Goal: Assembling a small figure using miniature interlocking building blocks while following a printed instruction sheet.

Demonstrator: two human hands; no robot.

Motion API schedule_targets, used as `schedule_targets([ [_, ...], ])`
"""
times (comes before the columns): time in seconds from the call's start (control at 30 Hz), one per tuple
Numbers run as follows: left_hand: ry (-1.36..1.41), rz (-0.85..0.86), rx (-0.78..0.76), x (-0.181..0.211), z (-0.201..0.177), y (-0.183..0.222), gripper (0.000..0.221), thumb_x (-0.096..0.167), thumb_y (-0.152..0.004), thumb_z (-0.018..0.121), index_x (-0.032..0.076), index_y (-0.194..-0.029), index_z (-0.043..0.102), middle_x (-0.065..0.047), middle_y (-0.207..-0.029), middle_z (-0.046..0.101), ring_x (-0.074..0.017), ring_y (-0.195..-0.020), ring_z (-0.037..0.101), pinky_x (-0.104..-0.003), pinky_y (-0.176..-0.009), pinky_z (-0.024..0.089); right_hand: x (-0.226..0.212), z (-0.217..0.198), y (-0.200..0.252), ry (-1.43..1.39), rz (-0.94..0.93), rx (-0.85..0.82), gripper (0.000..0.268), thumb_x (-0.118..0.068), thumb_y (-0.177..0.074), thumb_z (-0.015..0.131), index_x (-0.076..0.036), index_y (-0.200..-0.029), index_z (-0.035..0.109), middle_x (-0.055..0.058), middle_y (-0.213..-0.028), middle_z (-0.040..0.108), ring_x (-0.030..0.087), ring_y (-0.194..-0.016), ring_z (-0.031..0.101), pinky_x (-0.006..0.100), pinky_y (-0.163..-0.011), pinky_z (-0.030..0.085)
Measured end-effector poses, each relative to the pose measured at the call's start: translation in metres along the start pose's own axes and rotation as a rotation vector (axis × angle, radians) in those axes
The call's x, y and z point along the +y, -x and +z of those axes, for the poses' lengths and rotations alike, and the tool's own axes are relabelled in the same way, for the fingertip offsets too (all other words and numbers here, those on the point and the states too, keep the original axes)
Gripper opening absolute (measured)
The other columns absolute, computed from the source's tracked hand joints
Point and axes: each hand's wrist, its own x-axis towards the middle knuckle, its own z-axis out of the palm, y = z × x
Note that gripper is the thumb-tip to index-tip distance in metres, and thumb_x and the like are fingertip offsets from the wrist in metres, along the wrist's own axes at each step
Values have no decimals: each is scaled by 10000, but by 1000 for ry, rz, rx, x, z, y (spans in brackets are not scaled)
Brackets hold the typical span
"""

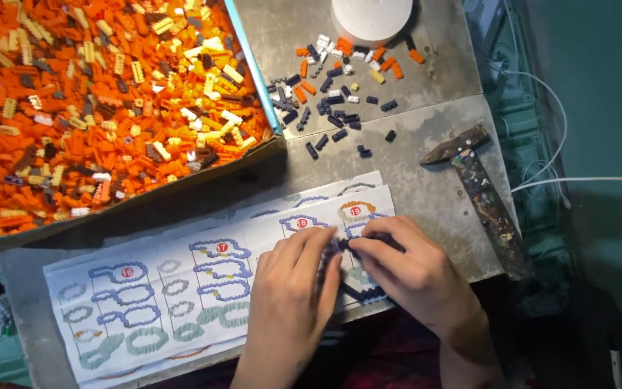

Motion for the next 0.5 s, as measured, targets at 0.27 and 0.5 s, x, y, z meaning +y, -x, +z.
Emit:
schedule_targets([
  [0.27,-328,132,-31,6,-33,-51,442,82,-966,704,16,-1403,702,-157,-1273,759,-315,-957,720,-434,-809,571,7,3,7,-53,87,82,325,89,-775,856,-1,-1086,832,104,-1169,774,224,-989,765,307,-846,639],
  [0.5,-773,230,48,-23,4,-114,154,141,-979,722,70,-1103,665,-104,-988,672,-278,-544,726,-399,-417,539,5,-3,14,-51,53,98,274,95,-803,822,13,-1063,805,104,-1152,744,243,-991,713,329,-864,597],
])
